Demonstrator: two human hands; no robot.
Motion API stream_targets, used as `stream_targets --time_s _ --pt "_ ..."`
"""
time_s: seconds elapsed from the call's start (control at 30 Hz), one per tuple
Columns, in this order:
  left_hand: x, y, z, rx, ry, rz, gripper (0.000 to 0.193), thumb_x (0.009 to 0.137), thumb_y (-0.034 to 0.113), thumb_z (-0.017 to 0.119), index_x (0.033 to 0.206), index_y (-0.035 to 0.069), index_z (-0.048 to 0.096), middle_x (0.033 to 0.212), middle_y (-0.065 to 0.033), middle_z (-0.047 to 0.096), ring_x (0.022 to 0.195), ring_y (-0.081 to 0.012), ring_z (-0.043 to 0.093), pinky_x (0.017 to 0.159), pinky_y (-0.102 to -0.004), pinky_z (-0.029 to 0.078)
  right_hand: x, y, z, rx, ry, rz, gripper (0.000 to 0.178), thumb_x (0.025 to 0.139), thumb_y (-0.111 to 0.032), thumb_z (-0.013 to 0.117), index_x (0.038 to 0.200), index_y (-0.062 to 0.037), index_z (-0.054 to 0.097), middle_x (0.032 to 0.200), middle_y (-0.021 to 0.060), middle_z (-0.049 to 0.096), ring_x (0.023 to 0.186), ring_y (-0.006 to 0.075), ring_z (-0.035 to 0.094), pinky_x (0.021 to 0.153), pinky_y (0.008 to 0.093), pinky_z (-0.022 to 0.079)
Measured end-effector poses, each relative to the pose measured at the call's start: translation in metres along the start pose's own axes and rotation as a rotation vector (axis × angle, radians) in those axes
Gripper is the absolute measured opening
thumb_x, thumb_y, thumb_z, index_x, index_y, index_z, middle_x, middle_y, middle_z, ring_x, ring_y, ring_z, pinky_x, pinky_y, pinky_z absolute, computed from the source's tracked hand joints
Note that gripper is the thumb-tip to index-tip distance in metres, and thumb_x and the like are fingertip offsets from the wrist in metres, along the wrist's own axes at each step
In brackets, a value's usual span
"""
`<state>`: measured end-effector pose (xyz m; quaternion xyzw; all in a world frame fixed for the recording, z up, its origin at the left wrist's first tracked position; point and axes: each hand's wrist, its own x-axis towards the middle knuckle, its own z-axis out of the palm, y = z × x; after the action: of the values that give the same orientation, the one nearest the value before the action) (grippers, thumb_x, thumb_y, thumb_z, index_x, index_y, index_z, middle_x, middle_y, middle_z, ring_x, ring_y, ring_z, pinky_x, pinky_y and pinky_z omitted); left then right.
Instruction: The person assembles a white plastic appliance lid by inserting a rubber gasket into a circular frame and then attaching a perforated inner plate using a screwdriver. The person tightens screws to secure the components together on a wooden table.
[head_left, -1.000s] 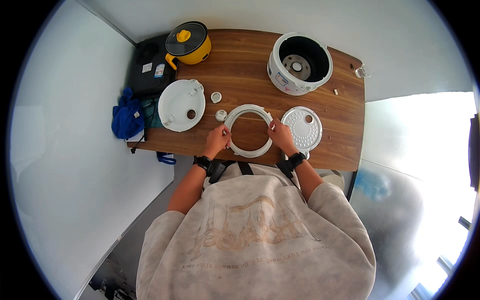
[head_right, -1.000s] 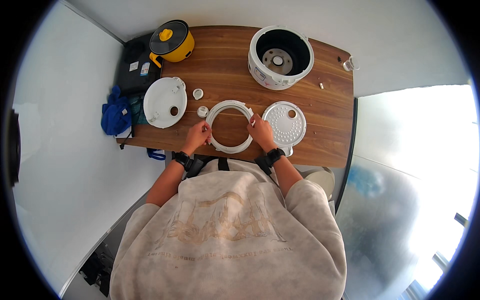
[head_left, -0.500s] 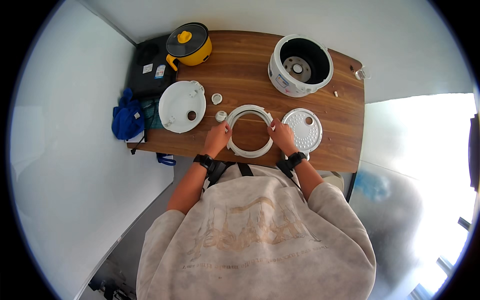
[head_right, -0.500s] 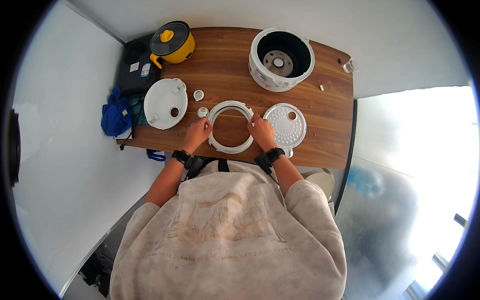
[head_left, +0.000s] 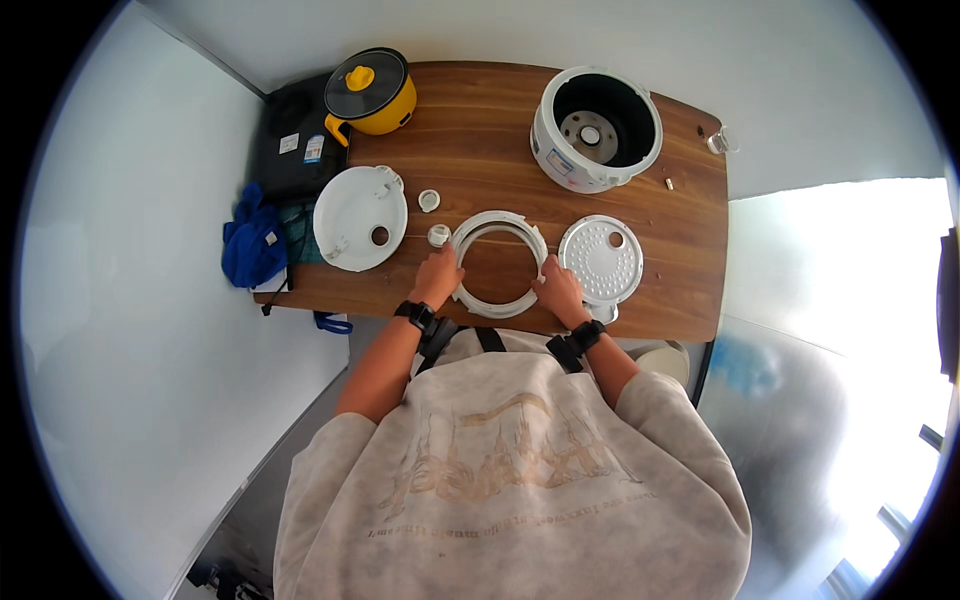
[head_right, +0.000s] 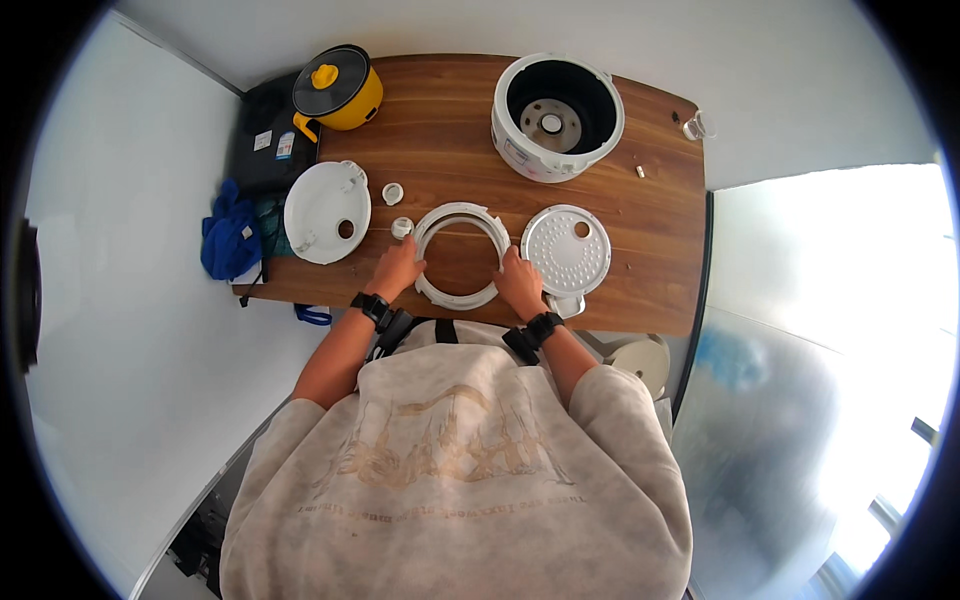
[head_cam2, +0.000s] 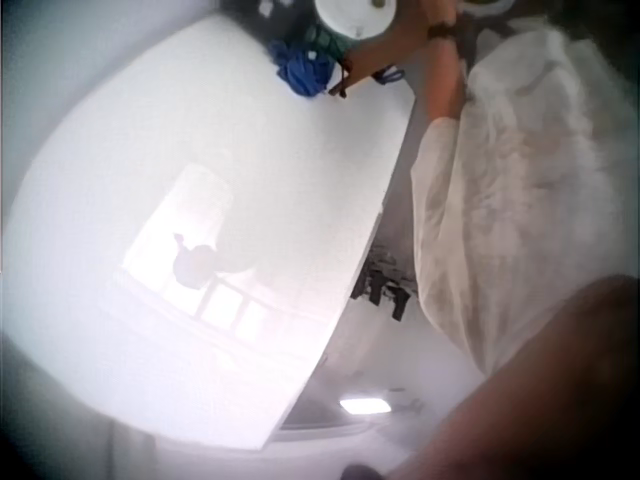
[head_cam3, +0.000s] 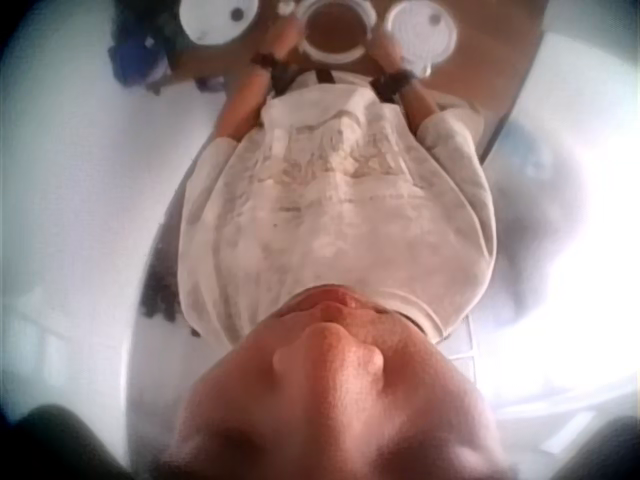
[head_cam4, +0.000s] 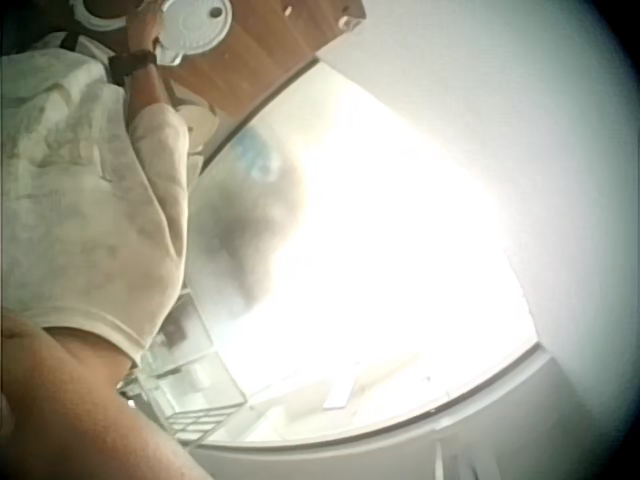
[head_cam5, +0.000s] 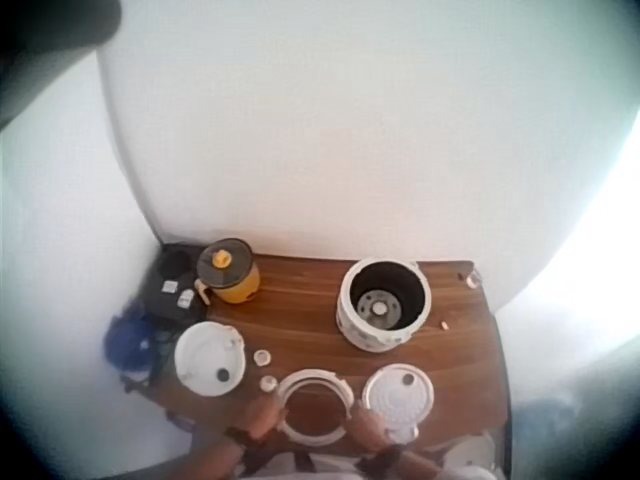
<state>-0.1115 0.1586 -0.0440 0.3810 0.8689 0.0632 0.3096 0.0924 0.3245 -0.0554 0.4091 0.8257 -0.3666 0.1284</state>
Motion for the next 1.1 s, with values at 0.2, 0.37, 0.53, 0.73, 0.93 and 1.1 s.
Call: stream_targets --time_s 0.2,0.37,0.53,0.73,0.93,1.1 --pt "0.003 0.003 -0.006 -0.320 -0.041 -0.085 0.032 0.084 0.015 0.065 0.108 -0.001 0.051 0.080 -0.0228 0.069 0.070 -0.0357 0.070 0.068 -0.0438 0.059 0.000 -0.010 -0.017 0.452 -0.079 0.112 0.027 0.081 -0.017 0.067 0.100 -0.0039 0.053 0.073 0.0129 0.066 0.066 0.0258 0.067 0.060 0.0375 0.053" --pt "0.002 0.008 -0.010 -0.654 -0.059 -0.164 0.022 0.087 0.015 0.064 0.099 0.001 0.053 0.072 -0.0146 0.069 0.058 -0.0228 0.070 0.055 -0.0353 0.058 0.011 -0.010 -0.025 0.904 -0.153 0.185 0.022 0.084 -0.009 0.064 0.102 -0.0026 0.053 0.068 0.0065 0.065 0.058 0.0114 0.064 0.051 0.0250 0.050" --pt "-0.001 0.007 -0.005 -0.634 -0.097 -0.184 0.020 0.088 0.015 0.063 0.101 0.001 0.058 0.072 -0.0128 0.070 0.058 -0.0210 0.070 0.054 -0.0330 0.057 0.016 -0.008 -0.015 0.597 -0.108 0.072 0.030 0.086 -0.010 0.062 0.110 -0.0032 0.046 0.068 0.0088 0.066 0.057 0.0169 0.066 0.053 0.0290 0.052" --pt "-0.002 0.014 -0.011 -0.420 -0.134 -0.027 0.023 0.087 0.022 0.066 0.098 0.002 0.067 0.072 -0.0132 0.070 0.053 -0.0211 0.067 0.061 -0.0346 0.055 0.020 -0.005 0.006 0.352 -0.024 -0.098 0.033 0.086 -0.013 0.061 0.112 -0.0047 0.041 0.071 0.0174 0.066 0.065 0.0344 0.068 0.065 0.0436 0.054" --pt "0.002 0.004 0.004 -0.397 -0.045 0.009 0.022 0.083 0.023 0.068 0.097 0.006 0.068 0.078 -0.0136 0.071 0.074 -0.0308 0.070 0.071 -0.0424 0.055 0.018 -0.006 0.008 0.149 0.169 -0.121 0.036 0.085 -0.014 0.062 0.114 -0.0067 0.042 0.076 0.0242 0.065 0.079 0.0479 0.062 0.072 0.0551 0.049" --pt "0.003 0.000 0.007 -0.358 -0.081 0.020 0.031 0.081 0.021 0.070 0.107 0.008 0.060 0.086 -0.0136 0.071 0.085 -0.0355 0.068 0.075 -0.0454 0.054 0.014 -0.006 0.003 0.133 0.227 -0.070 0.033 0.085 -0.017 0.065 0.110 -0.0088 0.046 0.076 0.0222 0.066 0.078 0.0456 0.064 0.072 0.0538 0.050"
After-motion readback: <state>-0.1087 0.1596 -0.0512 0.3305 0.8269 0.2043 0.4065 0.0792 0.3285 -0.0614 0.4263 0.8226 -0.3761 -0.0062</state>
